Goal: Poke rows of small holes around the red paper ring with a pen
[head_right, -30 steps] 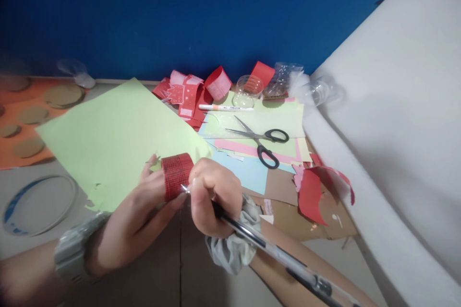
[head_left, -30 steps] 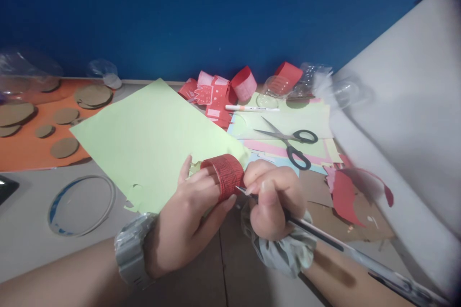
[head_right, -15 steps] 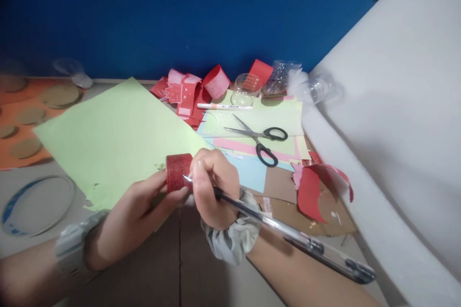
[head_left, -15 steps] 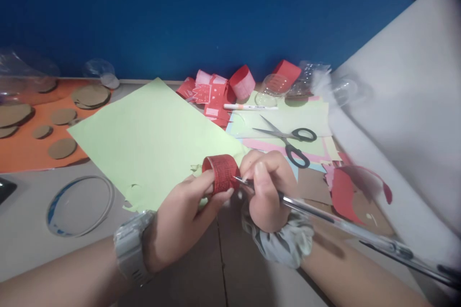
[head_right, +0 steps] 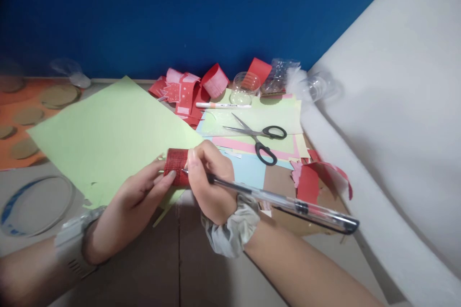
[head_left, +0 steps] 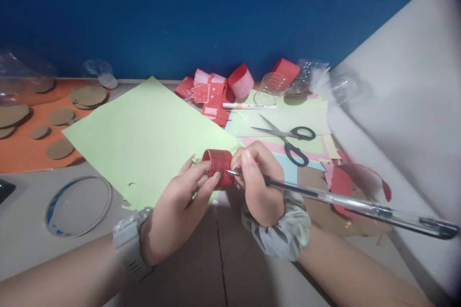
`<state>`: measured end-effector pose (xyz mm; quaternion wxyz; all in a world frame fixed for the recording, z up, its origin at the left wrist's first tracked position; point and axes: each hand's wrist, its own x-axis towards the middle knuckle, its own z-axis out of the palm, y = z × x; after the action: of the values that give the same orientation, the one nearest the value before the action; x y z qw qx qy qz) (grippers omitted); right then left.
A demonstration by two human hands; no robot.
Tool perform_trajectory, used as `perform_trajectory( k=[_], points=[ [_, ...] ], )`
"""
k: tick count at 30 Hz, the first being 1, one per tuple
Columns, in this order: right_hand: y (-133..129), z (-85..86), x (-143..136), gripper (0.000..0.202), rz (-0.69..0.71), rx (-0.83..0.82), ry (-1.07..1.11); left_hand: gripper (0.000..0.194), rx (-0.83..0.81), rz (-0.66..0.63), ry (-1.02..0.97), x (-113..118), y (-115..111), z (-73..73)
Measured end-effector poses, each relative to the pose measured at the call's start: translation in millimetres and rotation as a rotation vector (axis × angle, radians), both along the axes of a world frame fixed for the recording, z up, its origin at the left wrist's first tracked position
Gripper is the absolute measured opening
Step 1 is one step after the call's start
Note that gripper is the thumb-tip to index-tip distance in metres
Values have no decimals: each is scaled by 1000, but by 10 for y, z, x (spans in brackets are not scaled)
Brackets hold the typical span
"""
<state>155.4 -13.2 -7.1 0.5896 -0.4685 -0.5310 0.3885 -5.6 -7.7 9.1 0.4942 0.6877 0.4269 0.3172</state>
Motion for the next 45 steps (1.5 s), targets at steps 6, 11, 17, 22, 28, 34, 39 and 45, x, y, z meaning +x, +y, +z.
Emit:
perform_trajectory(
  k=[6, 11, 17, 22, 28, 34, 39, 45],
  points=[
    [24, 4, -5, 27, 36, -56, -4, 24, 16, 51, 33, 11, 6, -40],
    [27, -3, -16, 28, 17, -65, 0, 26, -2, 72, 64, 19, 14, -58],
    [33, 2, -18, 28, 14, -67, -59, 25, 17, 68, 73, 26, 16, -53],
    [45, 9, 9, 29, 45, -85, -73, 24, 19, 70, 79, 23, 20, -41],
    [51, 22, -4, 30, 46, -84, -20, 24, 75, 58, 70, 22, 24, -22],
    [44, 12, 11, 29, 77, -85, -53, 24, 51, 52, 52, 22, 18, -36],
    [35, -4, 6, 28, 63, -98, -22, 25, 50, 34, 59, 9, 5, -48],
    [35, 5, 12, 29, 73, -89, -68, 25, 42, 34, 65, 9, 3, -29]
  ],
)
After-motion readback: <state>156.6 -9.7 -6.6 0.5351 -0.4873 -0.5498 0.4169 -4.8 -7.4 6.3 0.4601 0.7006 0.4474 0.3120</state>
